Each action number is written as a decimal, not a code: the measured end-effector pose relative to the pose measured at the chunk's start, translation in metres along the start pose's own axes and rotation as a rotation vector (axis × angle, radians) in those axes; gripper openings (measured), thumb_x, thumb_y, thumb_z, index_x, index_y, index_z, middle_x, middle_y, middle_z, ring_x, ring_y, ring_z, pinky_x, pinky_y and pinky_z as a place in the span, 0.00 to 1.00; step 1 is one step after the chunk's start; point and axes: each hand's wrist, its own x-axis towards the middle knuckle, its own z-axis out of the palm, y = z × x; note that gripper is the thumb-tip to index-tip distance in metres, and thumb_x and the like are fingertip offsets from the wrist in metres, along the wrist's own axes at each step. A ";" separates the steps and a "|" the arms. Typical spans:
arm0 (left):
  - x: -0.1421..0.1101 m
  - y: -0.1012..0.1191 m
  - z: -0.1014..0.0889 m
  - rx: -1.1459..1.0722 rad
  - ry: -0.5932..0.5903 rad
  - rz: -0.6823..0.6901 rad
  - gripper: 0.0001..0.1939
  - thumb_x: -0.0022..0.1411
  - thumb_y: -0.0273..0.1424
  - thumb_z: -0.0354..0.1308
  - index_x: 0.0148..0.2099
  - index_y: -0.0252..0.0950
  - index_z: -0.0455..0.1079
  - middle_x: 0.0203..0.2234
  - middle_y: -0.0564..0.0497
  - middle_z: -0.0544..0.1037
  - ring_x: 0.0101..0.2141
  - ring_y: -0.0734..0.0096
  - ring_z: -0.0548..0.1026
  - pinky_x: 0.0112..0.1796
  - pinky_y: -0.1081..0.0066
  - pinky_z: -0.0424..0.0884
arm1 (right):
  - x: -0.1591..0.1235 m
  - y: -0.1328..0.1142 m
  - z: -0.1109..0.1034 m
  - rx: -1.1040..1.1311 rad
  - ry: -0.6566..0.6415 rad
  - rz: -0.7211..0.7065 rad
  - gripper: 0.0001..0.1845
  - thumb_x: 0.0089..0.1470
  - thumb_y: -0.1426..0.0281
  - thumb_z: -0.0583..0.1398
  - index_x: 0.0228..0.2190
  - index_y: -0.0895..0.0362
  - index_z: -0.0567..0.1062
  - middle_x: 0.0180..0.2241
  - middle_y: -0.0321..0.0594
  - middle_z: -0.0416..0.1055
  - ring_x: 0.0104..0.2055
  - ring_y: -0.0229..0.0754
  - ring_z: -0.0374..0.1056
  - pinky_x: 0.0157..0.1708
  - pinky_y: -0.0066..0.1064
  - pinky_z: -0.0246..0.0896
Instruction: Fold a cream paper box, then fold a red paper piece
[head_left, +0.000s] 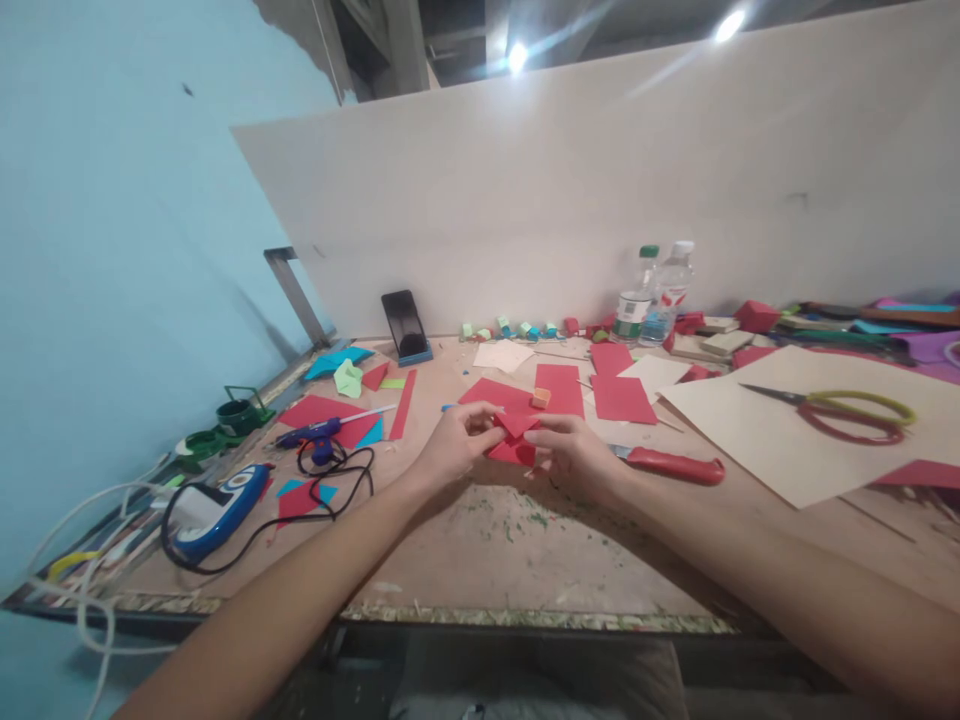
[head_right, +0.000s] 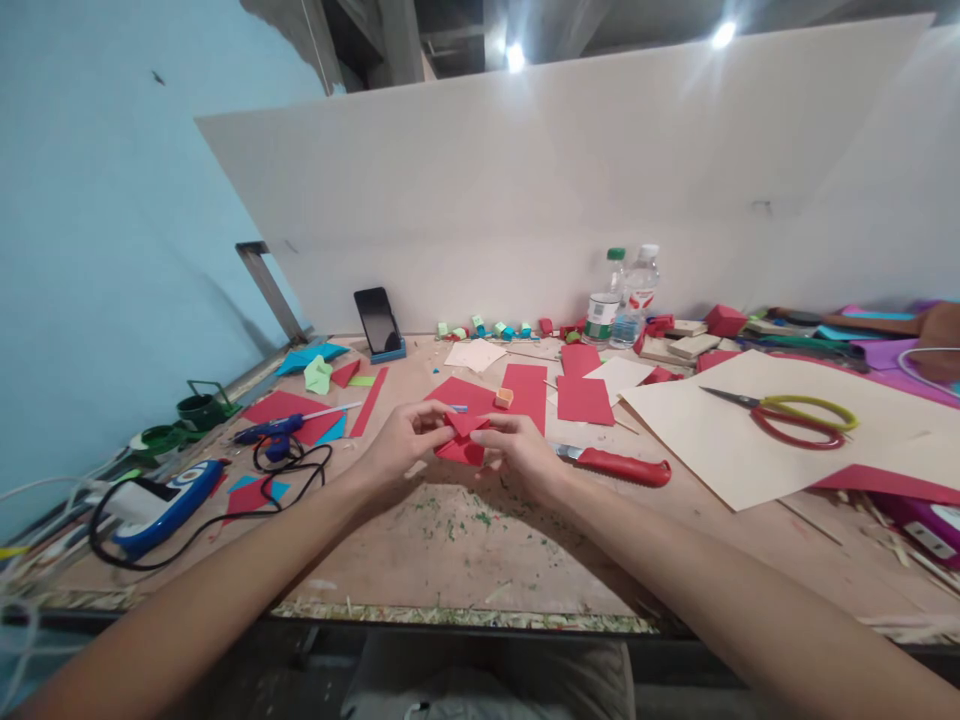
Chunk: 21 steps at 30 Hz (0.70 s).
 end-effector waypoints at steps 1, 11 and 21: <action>-0.001 0.000 0.000 -0.002 -0.004 0.000 0.09 0.51 0.30 0.70 0.36 0.31 0.77 0.25 0.51 0.78 0.27 0.72 0.73 0.31 0.73 0.67 | 0.000 0.001 0.000 -0.003 0.004 -0.002 0.18 0.42 0.61 0.75 0.32 0.61 0.84 0.25 0.42 0.78 0.23 0.38 0.69 0.26 0.32 0.72; -0.001 -0.002 0.000 -0.081 -0.038 -0.073 0.19 0.48 0.36 0.72 0.40 0.33 0.76 0.28 0.50 0.79 0.30 0.69 0.75 0.33 0.71 0.69 | 0.005 0.003 -0.003 -0.073 0.061 -0.015 0.19 0.42 0.65 0.73 0.36 0.63 0.87 0.28 0.45 0.81 0.27 0.38 0.70 0.27 0.28 0.66; -0.006 0.004 0.000 -0.172 -0.120 -0.223 0.21 0.50 0.43 0.68 0.42 0.35 0.71 0.23 0.53 0.77 0.21 0.66 0.77 0.23 0.69 0.74 | 0.009 0.007 -0.006 -0.269 0.082 -0.170 0.14 0.45 0.68 0.68 0.35 0.59 0.89 0.29 0.44 0.84 0.28 0.41 0.69 0.32 0.32 0.65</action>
